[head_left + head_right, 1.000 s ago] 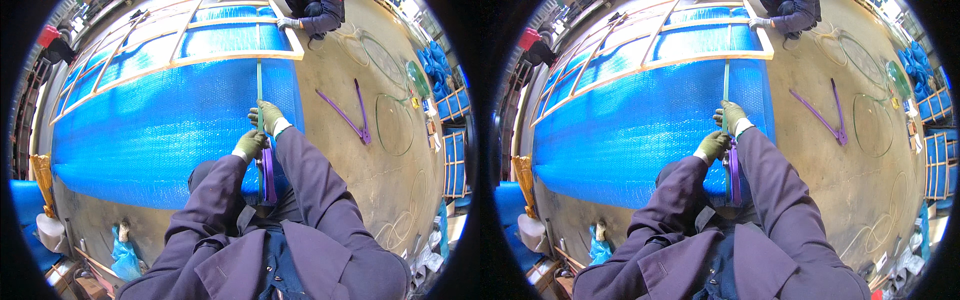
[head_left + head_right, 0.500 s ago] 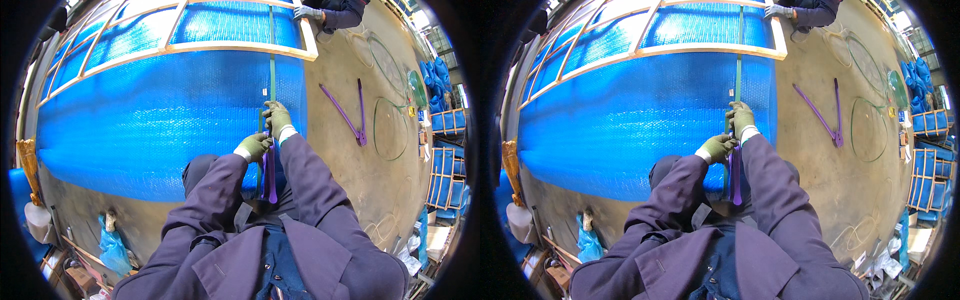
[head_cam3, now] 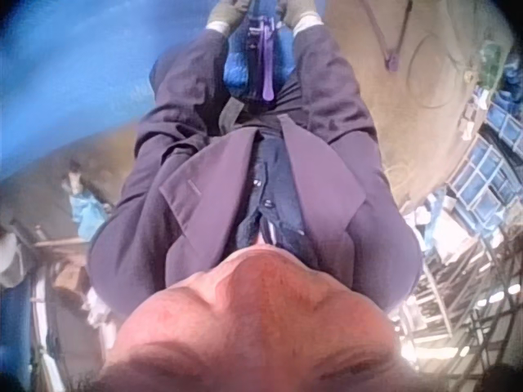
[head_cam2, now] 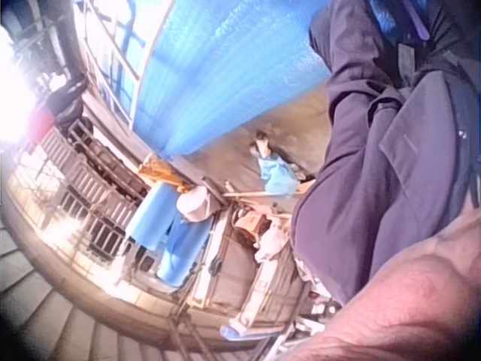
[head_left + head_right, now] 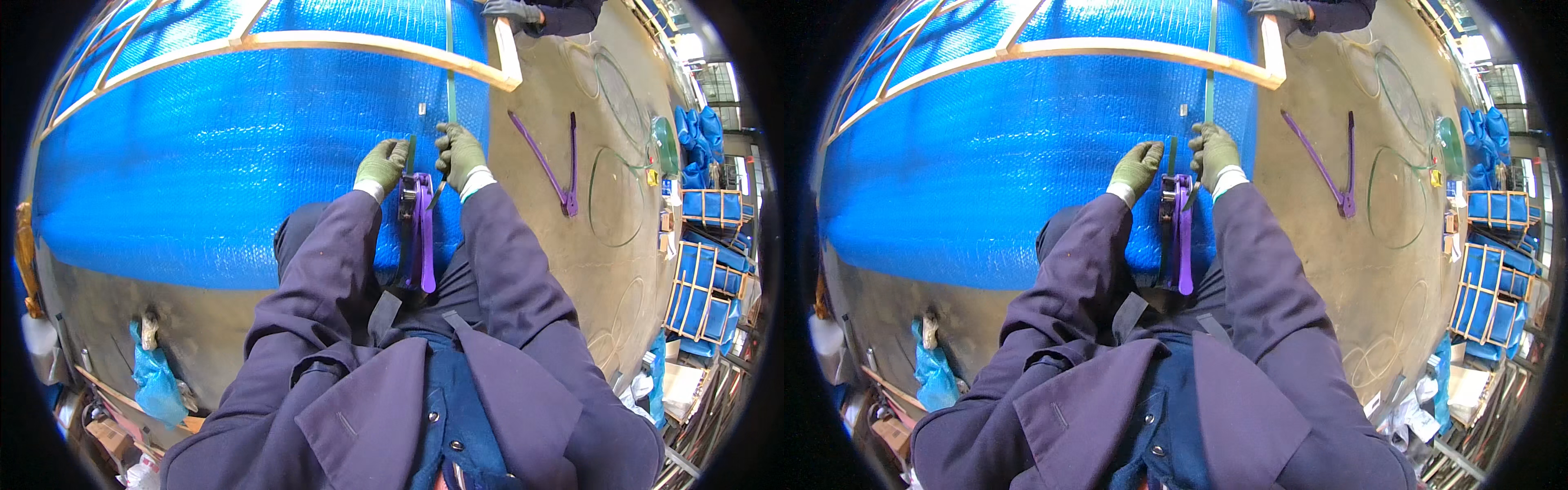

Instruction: The person secures a blue tarp to a wooden frame using a purple strap tool. They repeatedly thread green straps through the tool and tighten them around the frame. Another person assists by handing over straps and using a tool to help tighten them.

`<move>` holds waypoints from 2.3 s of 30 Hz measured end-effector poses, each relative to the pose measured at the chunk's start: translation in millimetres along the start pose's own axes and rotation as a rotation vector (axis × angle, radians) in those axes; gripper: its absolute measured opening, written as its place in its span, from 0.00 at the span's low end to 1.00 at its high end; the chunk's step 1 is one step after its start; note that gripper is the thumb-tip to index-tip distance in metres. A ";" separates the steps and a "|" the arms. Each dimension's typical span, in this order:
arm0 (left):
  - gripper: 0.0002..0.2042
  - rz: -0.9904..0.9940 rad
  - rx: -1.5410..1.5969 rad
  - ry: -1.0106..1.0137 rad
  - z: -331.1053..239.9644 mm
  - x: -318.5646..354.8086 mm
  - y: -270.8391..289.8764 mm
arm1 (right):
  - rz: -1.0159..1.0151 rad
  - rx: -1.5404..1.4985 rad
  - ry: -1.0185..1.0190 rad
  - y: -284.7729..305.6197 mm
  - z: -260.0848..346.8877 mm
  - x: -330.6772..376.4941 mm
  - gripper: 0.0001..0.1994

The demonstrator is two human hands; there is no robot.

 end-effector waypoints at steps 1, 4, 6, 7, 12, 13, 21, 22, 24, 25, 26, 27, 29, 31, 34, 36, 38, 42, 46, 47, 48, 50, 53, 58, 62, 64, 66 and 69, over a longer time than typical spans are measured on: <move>0.30 -0.015 -0.050 -0.008 0.5 -3.1 -0.4 | -0.016 0.036 -0.010 0.1 -3.0 1.4 0.13; 0.29 -0.022 -0.170 -0.049 3.0 -12.9 -5.0 | -0.010 0.019 -0.046 -3.7 -9.9 1.5 0.13; 0.25 -0.070 -0.319 -0.202 -5.7 -22.2 -7.8 | -0.030 0.043 -0.042 -2.1 -8.0 -0.7 0.13; 0.25 -0.093 -0.413 -0.291 -12.1 -27.9 -9.2 | -0.023 0.047 -0.053 -1.1 -6.2 -1.7 0.13; 0.28 -0.251 -0.845 -0.501 -40.5 -73.6 -5.6 | 0.050 0.025 -0.076 5.6 9.4 -5.7 0.13; 0.28 -0.261 -0.906 -0.511 -46.1 -88.4 -3.1 | 0.070 0.012 -0.086 6.1 11.2 -6.7 0.13; 0.33 -0.335 -1.103 -0.725 -91.6 -199.2 -6.0 | 0.139 -0.209 -0.212 9.9 4.6 -19.6 0.15; 0.33 -0.355 -1.092 -0.757 -95.4 -211.5 -12.0 | 0.134 -0.211 -0.235 9.9 2.1 -23.5 0.16; 0.33 -0.264 -1.114 -0.690 -87.1 -237.7 -28.7 | 0.151 -0.239 -0.252 7.4 -3.9 -30.3 0.16; 0.31 -0.240 -1.027 -0.675 -82.0 -247.2 -33.8 | 0.125 -0.253 -0.281 6.2 -10.2 -33.8 0.16; 0.31 -0.230 -1.030 -0.640 -75.1 -256.1 -40.0 | 0.165 -0.239 -0.287 0.3 -16.0 -36.7 0.16; 0.31 -0.198 -1.059 -0.580 -66.6 -266.5 -45.4 | 0.172 -0.214 -0.301 -4.4 -23.0 -40.5 0.15; 0.31 -0.209 -1.114 -0.616 -56.3 -277.0 -49.1 | 0.193 -0.210 -0.324 -12.2 -34.7 -48.6 0.15; 0.33 -0.235 -1.142 -0.616 -47.8 -282.3 -50.2 | 0.271 -0.260 -0.340 -24.1 -45.2 -50.8 0.15; 0.32 -0.241 -1.156 -0.642 -44.3 -285.0 -51.9 | 0.222 -0.182 -0.373 -25.2 -56.0 -59.6 0.16; 0.32 -0.193 -1.162 -0.626 -47.7 -285.5 -50.3 | 0.208 -0.181 -0.370 -25.7 -58.8 -62.7 0.16; 0.32 -0.183 -1.152 -0.634 -59.6 -283.7 -43.1 | 0.165 -0.193 -0.376 -21.9 -62.5 -64.6 0.16; 0.26 -0.034 -0.771 -0.548 -79.2 -251.7 -24.7 | 0.220 -0.286 -0.305 -14.8 -70.5 -60.7 0.16; 0.25 -0.050 -0.312 -0.265 -66.4 -158.0 -21.4 | 0.228 -0.222 -0.264 -18.8 -86.8 -57.3 0.18; 0.26 -0.080 -0.250 -0.173 -59.4 -136.4 -25.0 | 0.275 -0.228 -0.227 -25.1 -89.3 -58.8 0.18; 0.27 -0.007 -0.177 -0.062 -51.8 -122.3 -28.6 | 0.242 -0.189 -0.224 -30.1 -95.7 -61.7 0.18; 0.26 0.042 -0.084 0.065 -42.2 -104.6 -29.2 | 0.376 -0.295 -0.196 -44.2 -100.2 -65.9 0.17; 0.24 0.067 0.083 0.164 -29.3 -103.1 -16.6 | 0.599 0.582 0.424 -42.8 -82.7 -51.8 0.16; 0.20 0.102 0.230 0.309 5.5 -81.8 -16.1 | 0.246 0.737 0.400 0.5 -29.3 -51.1 0.20; 0.20 0.095 0.334 0.327 11.9 -56.3 -24.6 | -0.010 1.310 0.639 -31.4 30.4 -85.7 0.31; 0.22 0.090 0.285 0.384 14.3 -44.8 -20.6 | -0.044 1.492 0.533 -46.1 27.8 -107.7 0.31; 0.24 0.115 0.239 0.414 15.2 -39.0 -16.8 | -0.074 1.648 0.481 -52.7 21.8 -123.0 0.29; 0.24 0.117 0.130 0.396 19.2 -39.9 -15.4 | -0.069 1.525 0.520 -43.4 22.6 -129.3 0.25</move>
Point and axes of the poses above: each hand's wrist, its own x-axis away from the middle knuckle, its own y-axis out of the back of the hand, z = x × y, the point moved 6 cm from there along -x, towards the middle knuckle, and after that the axes turned 7 degrees about -x, right-handed, at the moved point
